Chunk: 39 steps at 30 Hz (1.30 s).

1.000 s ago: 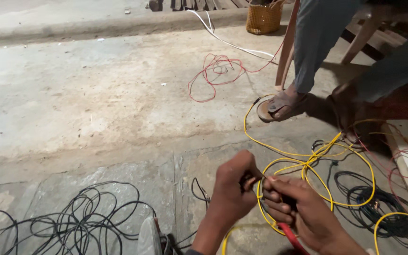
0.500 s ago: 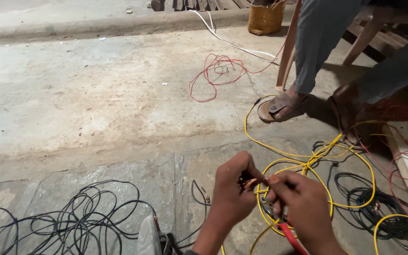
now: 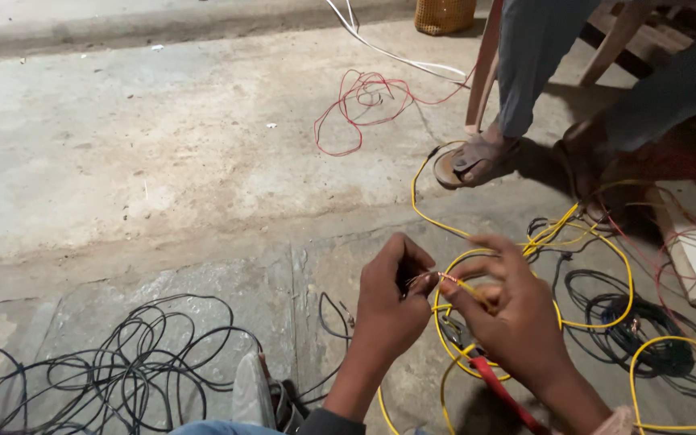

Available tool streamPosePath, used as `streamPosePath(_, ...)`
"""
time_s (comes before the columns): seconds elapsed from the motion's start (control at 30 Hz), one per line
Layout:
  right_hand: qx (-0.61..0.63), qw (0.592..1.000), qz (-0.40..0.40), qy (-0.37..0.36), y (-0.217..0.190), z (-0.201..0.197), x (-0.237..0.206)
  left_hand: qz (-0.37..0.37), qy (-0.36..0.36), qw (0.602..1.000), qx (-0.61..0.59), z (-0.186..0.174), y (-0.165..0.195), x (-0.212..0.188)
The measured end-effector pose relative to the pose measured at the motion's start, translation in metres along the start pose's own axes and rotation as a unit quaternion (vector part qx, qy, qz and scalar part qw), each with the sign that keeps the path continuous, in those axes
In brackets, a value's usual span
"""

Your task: The person strips the insulation from a yellow wire using pliers, twists the exposed strands, and wraps the connection with blue electrical tape. The work is performed on the floor among several other wires.

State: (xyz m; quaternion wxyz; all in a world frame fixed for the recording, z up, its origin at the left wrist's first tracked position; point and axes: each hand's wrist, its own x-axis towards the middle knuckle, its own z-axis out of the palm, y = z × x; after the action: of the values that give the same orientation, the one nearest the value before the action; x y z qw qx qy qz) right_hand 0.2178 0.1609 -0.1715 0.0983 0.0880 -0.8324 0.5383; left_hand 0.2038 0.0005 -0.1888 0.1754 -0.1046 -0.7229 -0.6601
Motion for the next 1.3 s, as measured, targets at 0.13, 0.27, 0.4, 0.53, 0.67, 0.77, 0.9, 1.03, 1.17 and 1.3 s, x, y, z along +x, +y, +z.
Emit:
streamPosePath(0.13, -0.070, 0.988, -0.131, 0.046, -0.015, -0.003, -0.002, -0.022, -0.011, 1.000, -0.004, 0.000, 0.002, 0.000)
streamPosePath(0.27, -0.158, 0.950, -0.265, 0.055, -0.006, -0.002, -0.005, -0.029, -0.047, 0.998, -0.012, 0.002, 0.000, -0.001)
streamPosePath(0.4, 0.125, 0.986, 0.108, 0.015, 0.016, 0.012, -0.005, 0.043, -0.019, 0.999, 0.024, 0.008, -0.003, -0.006)
streamPosePath(0.53, 0.486, 0.816, 0.279, -0.144, 0.031, -0.002, 0.003, 0.077, -0.030, 0.997, 0.000, 0.005, -0.004, -0.007)
streamPosePath(0.67, 0.437, 0.842, 0.274, -0.160, 0.032, -0.017, 0.009, -0.140, -0.152, 0.941, -0.267, -0.009, -0.007, 0.001)
streamPosePath(0.77, 0.359, 0.893, 0.205, -0.178, 0.029, -0.020, 0.009, -0.225, -0.226, 0.903, -0.287, -0.019, -0.008, 0.001)
streamPosePath(0.9, 0.273, 0.932, 0.147, -0.191, 0.025, -0.026, 0.010, -0.231, -0.268, 0.878, -0.321, -0.025, -0.008, -0.002)
streamPosePath(1.03, 0.193, 0.944, 0.161, -0.215, 0.020, -0.038, 0.015, -0.231, -0.263, 0.879, -0.324, -0.020, -0.006, -0.004)
streamPosePath(1.17, 0.102, 0.963, 0.071, -0.241, 0.013, -0.042, 0.016, -0.121, -0.234, 0.952, -0.157, -0.013, 0.005, 0.001)
streamPosePath(1.3, -0.008, 0.976, 0.018, -0.216, 0.011, -0.032, 0.017, 0.112, -0.151, 0.959, 0.214, -0.015, 0.019, -0.002)
